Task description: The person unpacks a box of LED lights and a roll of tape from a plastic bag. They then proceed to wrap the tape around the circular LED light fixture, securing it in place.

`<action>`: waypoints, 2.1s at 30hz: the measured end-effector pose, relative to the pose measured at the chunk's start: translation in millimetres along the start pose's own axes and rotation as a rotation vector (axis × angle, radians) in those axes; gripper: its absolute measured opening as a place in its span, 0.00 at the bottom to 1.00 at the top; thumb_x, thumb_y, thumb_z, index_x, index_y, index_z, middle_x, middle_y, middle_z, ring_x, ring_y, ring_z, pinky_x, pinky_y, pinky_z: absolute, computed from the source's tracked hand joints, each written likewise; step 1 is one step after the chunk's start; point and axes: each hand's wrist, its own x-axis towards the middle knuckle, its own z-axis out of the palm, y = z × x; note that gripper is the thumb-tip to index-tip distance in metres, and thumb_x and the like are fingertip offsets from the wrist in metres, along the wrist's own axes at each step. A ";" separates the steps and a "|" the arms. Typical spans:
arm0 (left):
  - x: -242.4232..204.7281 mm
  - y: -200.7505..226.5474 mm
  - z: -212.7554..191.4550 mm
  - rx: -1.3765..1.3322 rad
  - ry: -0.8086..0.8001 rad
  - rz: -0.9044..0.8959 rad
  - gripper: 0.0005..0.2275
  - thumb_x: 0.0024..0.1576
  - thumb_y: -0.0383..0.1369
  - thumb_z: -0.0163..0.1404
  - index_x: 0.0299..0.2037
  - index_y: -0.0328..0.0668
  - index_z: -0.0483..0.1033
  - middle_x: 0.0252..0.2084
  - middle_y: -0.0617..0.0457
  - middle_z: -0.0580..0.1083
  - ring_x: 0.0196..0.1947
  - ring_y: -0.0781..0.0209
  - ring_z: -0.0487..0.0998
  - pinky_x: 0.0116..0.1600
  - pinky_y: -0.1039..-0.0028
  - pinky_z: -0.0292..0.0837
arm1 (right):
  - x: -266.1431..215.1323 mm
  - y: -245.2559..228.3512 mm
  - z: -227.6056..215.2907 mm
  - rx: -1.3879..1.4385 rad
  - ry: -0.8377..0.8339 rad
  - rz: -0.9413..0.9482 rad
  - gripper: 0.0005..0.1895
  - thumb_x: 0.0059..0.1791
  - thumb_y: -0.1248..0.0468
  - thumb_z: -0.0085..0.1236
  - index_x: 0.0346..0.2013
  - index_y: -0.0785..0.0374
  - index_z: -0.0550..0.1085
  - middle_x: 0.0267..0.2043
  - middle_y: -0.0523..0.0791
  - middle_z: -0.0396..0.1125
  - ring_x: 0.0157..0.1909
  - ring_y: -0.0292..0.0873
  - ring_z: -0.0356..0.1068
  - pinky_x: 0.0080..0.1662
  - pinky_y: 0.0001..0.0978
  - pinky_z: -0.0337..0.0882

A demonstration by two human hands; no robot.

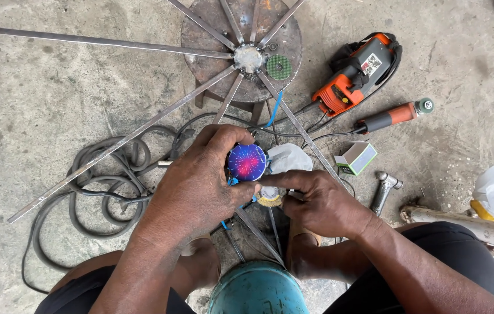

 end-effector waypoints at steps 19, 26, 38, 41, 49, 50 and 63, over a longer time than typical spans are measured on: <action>0.3 -2.8 17.6 0.188 0.027 0.191 0.30 0.39 0.35 0.68 0.55 0.53 0.71 0.56 0.54 0.72 0.49 0.45 0.79 0.49 0.53 0.73 | 4.3 5.0 10.1 -0.498 0.434 -0.203 0.36 0.42 0.70 0.48 0.66 0.47 0.71 0.51 0.40 0.75 0.43 0.47 0.78 0.42 0.37 0.75; -3.0 -0.9 27.9 0.232 0.238 0.390 0.29 0.43 0.29 0.65 0.56 0.48 0.68 0.54 0.50 0.70 0.52 0.46 0.76 0.49 0.53 0.73 | 13.4 12.6 27.5 0.295 0.432 -0.227 0.17 0.44 0.78 0.52 0.43 0.60 0.78 0.43 0.39 0.75 0.47 0.32 0.72 0.52 0.27 0.72; -11.2 12.9 20.6 -0.227 0.290 0.223 0.18 0.59 0.25 0.45 0.61 0.43 0.70 0.59 0.47 0.72 0.39 0.68 0.78 0.43 0.69 0.83 | 18.5 32.1 28.6 1.025 0.318 -0.252 0.26 0.47 0.76 0.62 0.60 0.68 0.71 0.27 0.45 0.67 0.16 0.33 0.48 0.17 0.22 0.51; -15.0 6.5 25.1 -0.303 0.434 -0.180 0.11 0.61 0.43 0.49 0.41 0.48 0.78 0.39 0.56 0.80 0.40 0.63 0.83 0.40 0.71 0.79 | 16.9 29.0 26.7 1.037 0.324 -0.236 0.27 0.47 0.76 0.60 0.62 0.67 0.71 0.28 0.45 0.66 0.17 0.34 0.49 0.17 0.21 0.49; -9.3 9.8 33.6 -0.431 -0.144 -0.693 0.31 0.56 0.61 0.32 0.58 0.58 0.80 0.47 0.53 0.71 0.49 0.57 0.73 0.53 0.64 0.72 | 14.0 35.7 20.9 1.085 0.293 -0.282 0.24 0.48 0.77 0.59 0.59 0.68 0.72 0.25 0.44 0.62 0.17 0.36 0.50 0.18 0.22 0.51; -6.7 5.6 39.6 -0.519 -0.130 -0.707 0.36 0.52 0.63 0.33 0.66 0.61 0.75 0.71 0.53 0.72 0.72 0.52 0.71 0.67 0.60 0.71 | 13.4 37.0 20.4 1.094 0.301 -0.276 0.26 0.47 0.78 0.58 0.61 0.68 0.71 0.25 0.46 0.63 0.16 0.38 0.53 0.17 0.23 0.50; -2.8 -11.5 84.4 -1.226 0.220 -0.361 0.26 0.55 0.49 0.48 0.56 0.38 0.82 0.53 0.47 0.84 0.58 0.56 0.83 0.67 0.66 0.74 | 6.2 45.6 22.1 1.041 0.326 -0.241 0.24 0.47 0.77 0.60 0.59 0.66 0.72 0.27 0.46 0.66 0.17 0.37 0.54 0.17 0.22 0.53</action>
